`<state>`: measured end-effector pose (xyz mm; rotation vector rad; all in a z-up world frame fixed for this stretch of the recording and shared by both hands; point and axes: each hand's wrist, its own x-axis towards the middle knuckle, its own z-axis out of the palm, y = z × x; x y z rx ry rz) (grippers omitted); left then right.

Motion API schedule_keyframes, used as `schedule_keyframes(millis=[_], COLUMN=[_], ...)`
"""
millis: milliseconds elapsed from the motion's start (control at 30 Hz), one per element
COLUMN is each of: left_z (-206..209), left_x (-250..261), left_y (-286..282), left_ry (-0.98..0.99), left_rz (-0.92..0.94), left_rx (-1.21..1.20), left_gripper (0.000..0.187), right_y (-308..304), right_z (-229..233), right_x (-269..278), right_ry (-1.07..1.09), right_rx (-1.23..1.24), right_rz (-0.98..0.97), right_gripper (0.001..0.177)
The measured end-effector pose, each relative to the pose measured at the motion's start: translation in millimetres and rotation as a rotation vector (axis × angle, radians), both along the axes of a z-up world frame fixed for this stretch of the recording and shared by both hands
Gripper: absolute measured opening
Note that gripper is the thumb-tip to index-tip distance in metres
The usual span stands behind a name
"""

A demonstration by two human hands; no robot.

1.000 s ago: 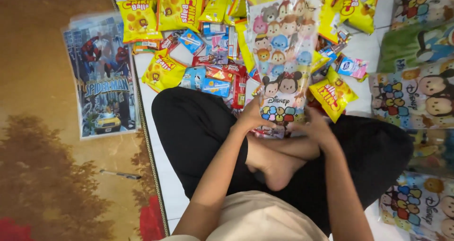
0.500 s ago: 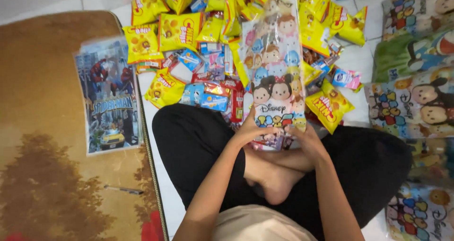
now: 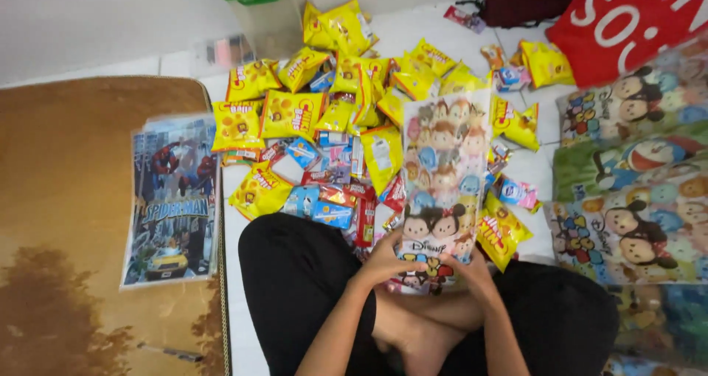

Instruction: A person is sorting and packing small snack bags and stickers into a larger clear plastic bag while sitting on the floor.

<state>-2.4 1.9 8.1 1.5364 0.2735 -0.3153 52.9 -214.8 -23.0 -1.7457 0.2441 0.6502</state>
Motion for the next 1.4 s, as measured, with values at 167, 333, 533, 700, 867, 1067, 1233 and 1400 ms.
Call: schedule_keyframes(millis=[167,333,533,700,867,1067,1233,1400], left_z=[4.0,-6.4,-7.4,-46.6,-85.8,-48.9,-44.1,-64.5], left_x=[-3.5,2.8,2.4,8.1,8.9,8.2,8.3,10.6], left_y=[6.1,8.8,9.3,11.2,6.4,9.2,7.3,8.7], left_ry=[0.121,0.253,0.221,0.453,0.026,0.112,-0.214,-0.189], left_rz=[0.003,0.021,0.029,0.004,0.207,0.335,0.396,0.475], left_rx=[0.027,-0.171,-0.445,-0.22,-0.645,-0.621,-0.454,-0.313], left_gripper=[0.117,0.136,0.12,0.139,0.11,0.089,0.067,0.039], right_y=[14.3,29.9,56.1,62.8,63.7,50.9,41.0,29.6], right_z=[13.6,58.8,115.8,121.2,146.2,117.3,69.2,25.8], right_x=[-0.8,15.7,28.7,29.4,22.1,22.2,18.4,15.1], right_ry=[0.015,-0.037,0.006,-0.005,0.016,0.046,-0.076,-0.027], right_rx=[-0.059,-0.193,-0.171,-0.274,-0.071,-0.128,-0.052,0.183], right_rz=[-0.172,-0.195,-0.165,-0.16,-0.218,-0.167,-0.119,-0.205], right_gripper=[0.088,0.063,0.07,0.07,0.053,0.063,0.059,0.056])
